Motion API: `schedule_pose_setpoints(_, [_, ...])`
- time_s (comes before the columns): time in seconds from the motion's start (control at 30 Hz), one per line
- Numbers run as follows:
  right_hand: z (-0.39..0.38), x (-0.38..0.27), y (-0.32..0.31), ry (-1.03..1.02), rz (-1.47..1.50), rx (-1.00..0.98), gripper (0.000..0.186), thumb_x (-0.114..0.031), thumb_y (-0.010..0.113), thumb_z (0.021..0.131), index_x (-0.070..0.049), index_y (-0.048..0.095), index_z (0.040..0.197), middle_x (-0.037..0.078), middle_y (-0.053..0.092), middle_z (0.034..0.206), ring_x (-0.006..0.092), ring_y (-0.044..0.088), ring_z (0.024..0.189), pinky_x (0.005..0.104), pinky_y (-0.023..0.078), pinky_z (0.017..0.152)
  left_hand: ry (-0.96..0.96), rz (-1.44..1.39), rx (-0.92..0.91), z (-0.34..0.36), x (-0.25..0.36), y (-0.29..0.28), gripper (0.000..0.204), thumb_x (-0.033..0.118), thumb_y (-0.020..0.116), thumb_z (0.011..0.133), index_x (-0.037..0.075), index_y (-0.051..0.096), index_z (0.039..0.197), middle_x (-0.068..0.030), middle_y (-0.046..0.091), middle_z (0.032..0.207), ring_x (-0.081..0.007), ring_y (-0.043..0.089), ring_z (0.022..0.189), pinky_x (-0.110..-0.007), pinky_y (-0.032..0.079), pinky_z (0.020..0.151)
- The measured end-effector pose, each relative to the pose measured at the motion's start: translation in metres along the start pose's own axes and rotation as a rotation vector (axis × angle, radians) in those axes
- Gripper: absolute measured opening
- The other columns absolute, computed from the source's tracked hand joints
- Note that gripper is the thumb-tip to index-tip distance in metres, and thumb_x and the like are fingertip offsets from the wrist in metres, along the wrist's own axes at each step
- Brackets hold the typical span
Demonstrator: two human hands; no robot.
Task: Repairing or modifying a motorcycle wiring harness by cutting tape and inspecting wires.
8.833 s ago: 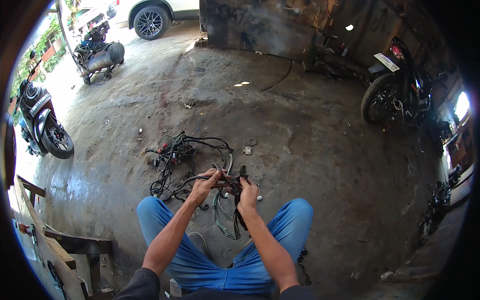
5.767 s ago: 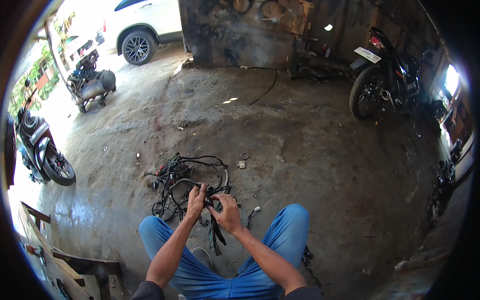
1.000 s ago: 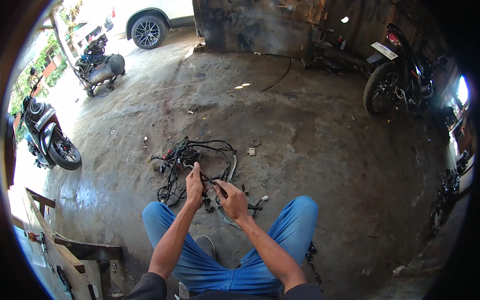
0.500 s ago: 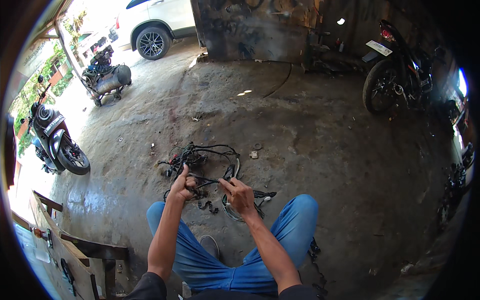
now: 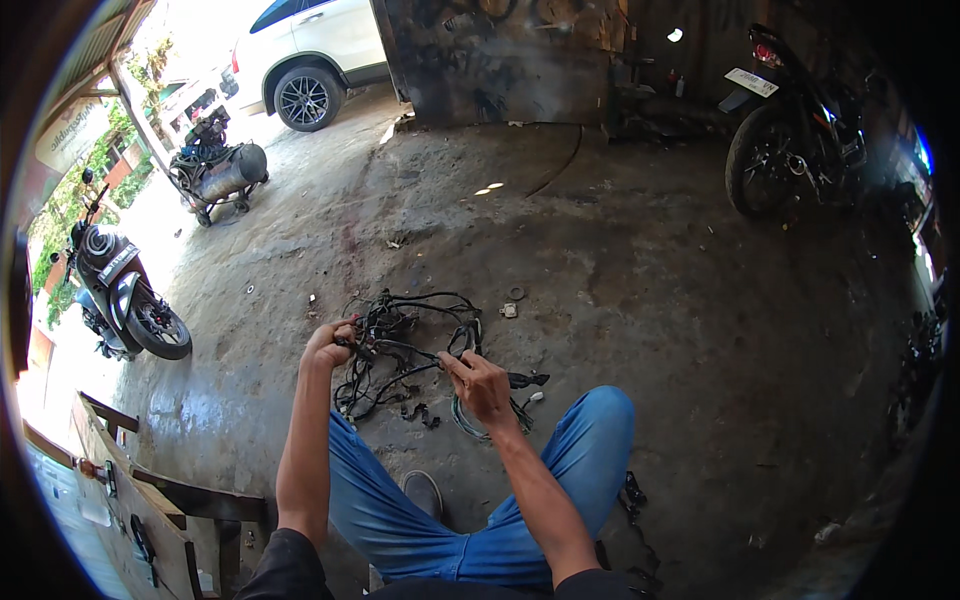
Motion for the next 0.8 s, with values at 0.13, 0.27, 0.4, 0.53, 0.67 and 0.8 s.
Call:
schedule_pose_setpoints(0.13, [-0.001, 0.001, -0.002, 0.03, 0.059, 0.005, 0.022, -0.02, 0.074, 0.092, -0.019, 0.076, 0.113, 0.004, 0.054, 0.069, 0.022, 0.056, 0.056, 0.0369, 0.044, 0.05, 0.001, 0.018, 0.032, 0.005, 0.019, 0.006, 0.004, -0.004, 0.047, 0.103, 0.0, 0.05, 0.104, -0.0021, 0.042, 0.073, -0.0094, 0.038, 0.049, -0.022, 0.035, 0.04])
schedule_pose_setpoints(0.27, [-0.002, 0.002, 0.006, 0.143, 0.129, -0.077, 0.021, -0.024, 0.069, 0.096, -0.016, 0.074, 0.115, 0.005, 0.061, 0.078, 0.026, 0.063, 0.062, 0.0396, 0.05, 0.055, 0.314, 0.261, -0.147, -0.016, 0.044, 0.035, 0.015, 0.014, 0.051, 0.106, -0.001, 0.05, 0.111, -0.0049, 0.046, 0.078, -0.0144, 0.05, 0.06, -0.027, 0.047, 0.051])
schedule_pose_setpoints(0.4, [-0.011, 0.024, -0.002, 0.302, 0.2, -0.018, 0.02, -0.024, 0.064, 0.099, -0.012, 0.072, 0.113, 0.009, 0.065, 0.087, 0.0315, 0.066, 0.072, 0.0434, 0.052, 0.063, 0.46, 0.729, -0.37, -0.091, 0.008, 0.115, 0.05, 0.033, 0.051, 0.108, 0.002, 0.043, 0.146, -0.0212, 0.065, 0.121, -0.0231, 0.069, 0.098, -0.032, 0.057, 0.081])
schedule_pose_setpoints(0.53, [-0.019, 0.051, 0.03, 0.501, 0.257, -0.103, 0.025, -0.023, 0.058, 0.101, -0.007, 0.069, 0.116, 0.018, 0.064, 0.103, 0.0384, 0.066, 0.089, 0.047, 0.052, 0.079, 0.704, 1.26, -0.36, -0.085, 0.007, 0.107, 0.058, 0.034, 0.058, 0.105, 0.009, 0.041, 0.155, -0.0186, 0.064, 0.133, -0.0222, 0.067, 0.113, -0.032, 0.056, 0.084])
schedule_pose_setpoints(0.67, [-0.024, 0.058, 0.04, 0.591, 0.32, -0.161, 0.033, -0.033, 0.062, 0.1, -0.007, 0.071, 0.118, 0.015, 0.066, 0.099, 0.0336, 0.067, 0.088, 0.0431, 0.052, 0.077, 0.973, 1.275, -0.225, -0.079, 0.04, 0.105, 0.047, 0.03, 0.056, 0.105, 0.008, 0.053, 0.147, -0.0231, 0.061, 0.139, -0.0245, 0.061, 0.125, -0.039, 0.049, 0.103])
schedule_pose_setpoints(0.8, [-0.035, 0.079, 0.045, 0.751, 0.552, -0.118, 0.035, -0.036, 0.069, 0.098, -0.005, 0.076, 0.111, 0.007, 0.069, 0.088, 0.0188, 0.066, 0.083, 0.0334, 0.051, 0.073, 1.229, 1.683, -0.252, -0.101, 0.007, 0.13, 0.052, 0.028, 0.058, 0.103, 0.015, 0.048, 0.152, -0.0204, 0.055, 0.147, -0.0406, 0.05, 0.137, -0.045, 0.037, 0.116])
Point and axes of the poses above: each hand's wrist, its own z-axis towards the middle knuckle, its own y-axis out of the palm, x = y × z, the point moved 8 cm from there along z, towards the middle knuckle
